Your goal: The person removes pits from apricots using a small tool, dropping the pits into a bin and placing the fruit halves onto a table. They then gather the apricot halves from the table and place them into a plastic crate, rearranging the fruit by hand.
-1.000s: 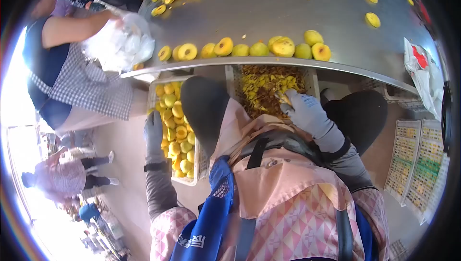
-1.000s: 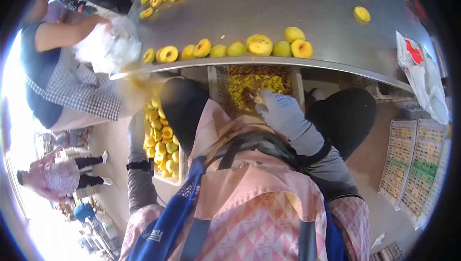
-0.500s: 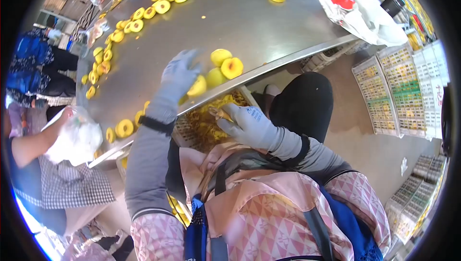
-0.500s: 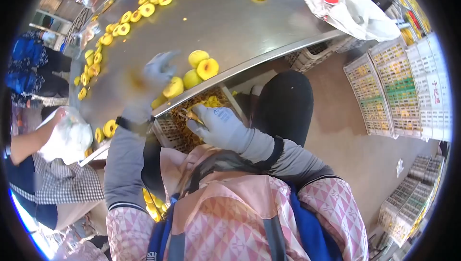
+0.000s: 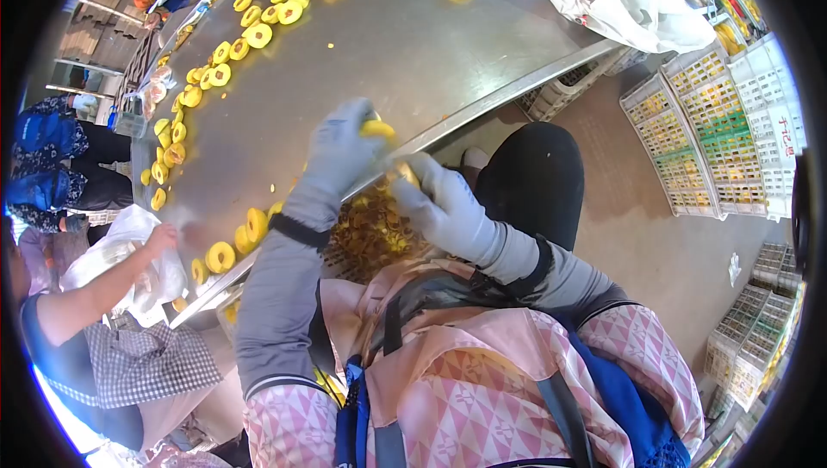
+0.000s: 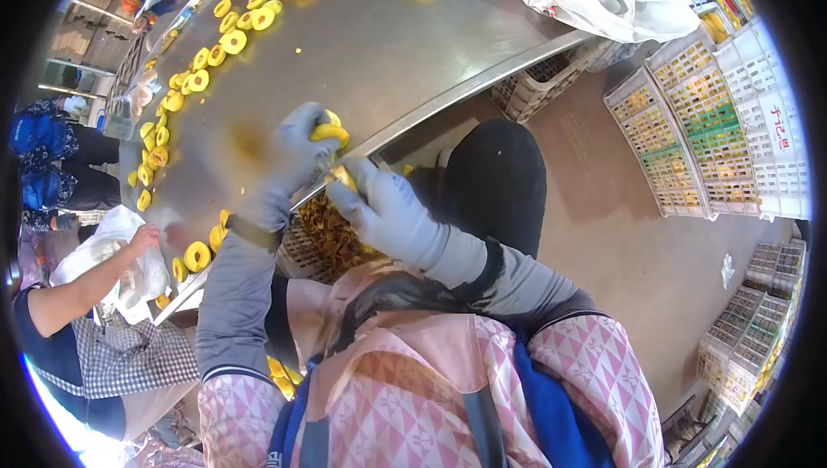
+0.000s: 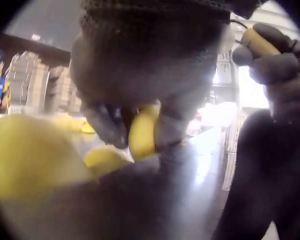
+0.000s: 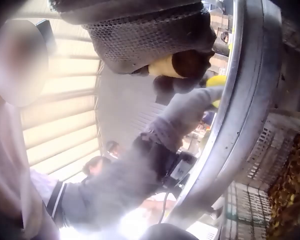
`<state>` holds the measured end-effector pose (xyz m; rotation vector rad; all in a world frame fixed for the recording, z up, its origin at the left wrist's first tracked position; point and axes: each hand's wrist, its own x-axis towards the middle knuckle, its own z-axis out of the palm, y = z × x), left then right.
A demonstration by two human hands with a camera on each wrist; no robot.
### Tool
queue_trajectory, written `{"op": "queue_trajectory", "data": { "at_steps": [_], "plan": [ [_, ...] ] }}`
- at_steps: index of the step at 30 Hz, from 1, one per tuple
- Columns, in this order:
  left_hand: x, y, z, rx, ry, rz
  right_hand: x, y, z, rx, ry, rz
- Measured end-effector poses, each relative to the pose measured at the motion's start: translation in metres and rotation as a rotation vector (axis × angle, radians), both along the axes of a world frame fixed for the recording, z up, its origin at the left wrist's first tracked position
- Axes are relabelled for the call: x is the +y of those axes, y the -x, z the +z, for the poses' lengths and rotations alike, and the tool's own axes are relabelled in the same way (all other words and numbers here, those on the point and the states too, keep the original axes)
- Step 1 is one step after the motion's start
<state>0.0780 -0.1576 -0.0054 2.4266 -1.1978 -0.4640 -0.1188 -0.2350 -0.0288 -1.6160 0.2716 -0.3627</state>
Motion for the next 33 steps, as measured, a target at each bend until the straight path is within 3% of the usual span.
{"op": "queue_trajectory", "data": {
  "at_steps": [4,8,11,12,15,16,19,22,24,28,33],
  "plan": [
    [0.041,0.038,0.032,0.672,0.525,0.235,-0.001,-0.007,0.016,-0.075,0.044,0.015],
    [0.093,0.076,0.021,1.047,0.793,0.485,0.022,-0.011,0.028,-0.064,0.275,0.141],
    [0.113,0.095,0.029,1.314,0.909,0.668,0.045,-0.012,0.007,-0.166,0.417,0.194],
    [0.123,0.098,0.017,1.189,0.976,0.669,0.053,-0.010,0.003,-0.275,0.396,0.137],
    [0.129,0.112,0.003,0.472,0.957,0.499,0.068,-0.004,0.011,-0.143,0.449,0.154],
    [0.132,0.112,0.000,0.674,1.061,0.568,0.073,-0.004,0.011,-0.185,0.463,0.131],
    [0.133,0.118,-0.002,0.125,0.861,0.453,0.078,-0.007,0.013,-0.259,0.495,0.091],
    [0.133,0.113,0.004,0.607,1.180,0.600,0.082,-0.008,0.015,-0.210,0.488,0.140],
    [0.130,0.111,0.000,0.342,1.079,0.615,0.084,-0.009,0.007,-0.150,0.513,0.190],
    [0.128,0.112,0.000,0.103,0.989,0.575,0.083,-0.010,0.008,-0.112,0.486,0.218],
    [0.126,0.111,0.003,0.428,1.179,0.692,0.078,-0.012,0.007,-0.149,0.453,0.300]
  ]
}}
